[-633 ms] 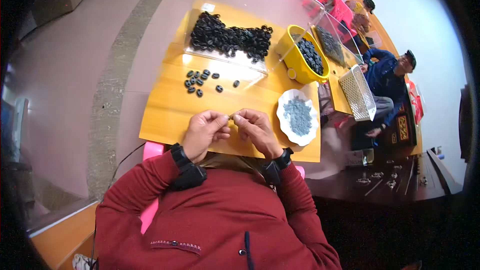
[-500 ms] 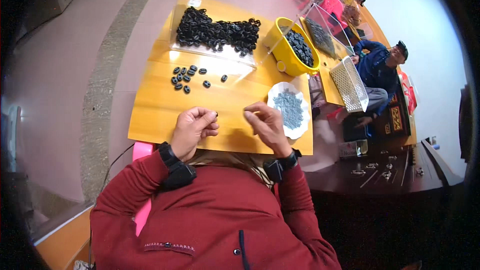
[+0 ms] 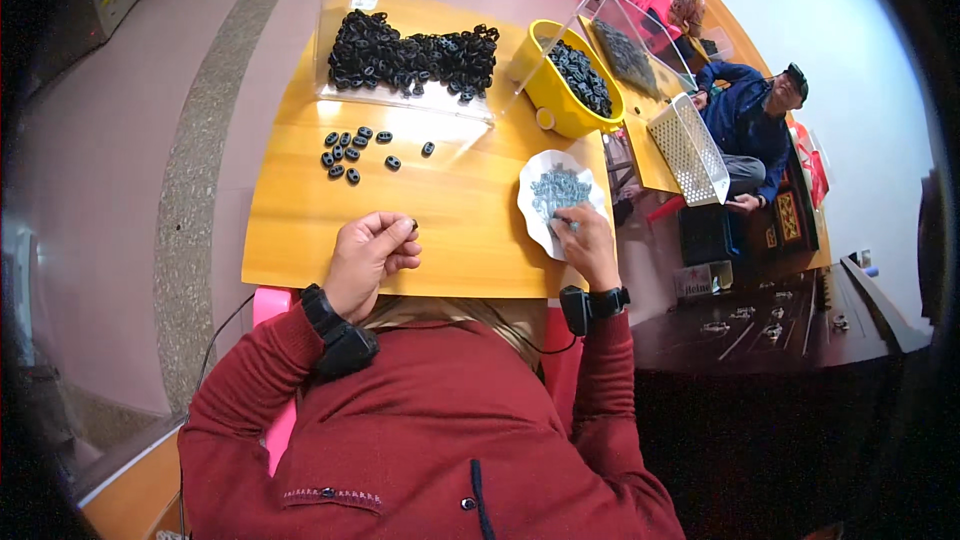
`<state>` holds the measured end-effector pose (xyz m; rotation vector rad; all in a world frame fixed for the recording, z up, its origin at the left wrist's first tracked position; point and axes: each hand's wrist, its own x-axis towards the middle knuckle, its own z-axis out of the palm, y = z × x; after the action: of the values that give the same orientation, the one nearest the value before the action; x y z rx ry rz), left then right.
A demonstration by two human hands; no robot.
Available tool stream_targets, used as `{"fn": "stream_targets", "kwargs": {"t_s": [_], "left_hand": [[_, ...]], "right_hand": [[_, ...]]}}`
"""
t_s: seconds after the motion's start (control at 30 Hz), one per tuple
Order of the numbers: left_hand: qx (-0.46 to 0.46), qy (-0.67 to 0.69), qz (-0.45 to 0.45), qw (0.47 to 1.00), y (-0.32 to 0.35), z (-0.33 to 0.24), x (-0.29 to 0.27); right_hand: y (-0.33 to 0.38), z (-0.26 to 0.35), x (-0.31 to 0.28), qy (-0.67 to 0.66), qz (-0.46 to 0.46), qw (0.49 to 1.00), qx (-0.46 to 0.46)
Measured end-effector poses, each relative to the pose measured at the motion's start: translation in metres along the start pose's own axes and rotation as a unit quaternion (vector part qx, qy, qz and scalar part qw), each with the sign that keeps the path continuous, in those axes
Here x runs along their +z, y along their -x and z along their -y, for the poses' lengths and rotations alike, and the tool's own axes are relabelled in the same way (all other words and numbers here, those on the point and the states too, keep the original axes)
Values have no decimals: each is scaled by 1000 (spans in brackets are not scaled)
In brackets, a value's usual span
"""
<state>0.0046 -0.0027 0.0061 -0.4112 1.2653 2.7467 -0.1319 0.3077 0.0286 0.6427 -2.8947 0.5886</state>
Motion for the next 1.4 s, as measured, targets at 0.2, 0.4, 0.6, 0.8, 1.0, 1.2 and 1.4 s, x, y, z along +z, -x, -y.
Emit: {"fn": "stream_targets", "kwargs": {"t_s": [0.2, 0.4, 0.6, 0.8, 1.0, 1.2, 1.4], "left_hand": [[3, -4, 3, 1000, 0, -1, -1], [2, -1, 6, 1000, 0, -2, -2], [5, 7, -1, 1000, -1, -1, -1], [14, -9, -10, 1000, 0, -1, 1], [18, -13, -11, 1000, -1, 2, -1], [9, -9, -3, 1000, 0, 1, -1], [1, -4, -9, 1000, 1, 0, -2]], "right_hand": [[0, 8, 8, 19, -34, 999, 5], [0, 2, 12, 34, -54, 997, -43], [-1, 2, 9, -18, -120, 988, -98], [1, 2, 5, -84, -128, 987, -48], [3, -4, 10, -176, -106, 978, -14], [1, 15, 3, -277, -88, 957, 19], [5, 72, 15, -507, 42, 859, 51]]}}
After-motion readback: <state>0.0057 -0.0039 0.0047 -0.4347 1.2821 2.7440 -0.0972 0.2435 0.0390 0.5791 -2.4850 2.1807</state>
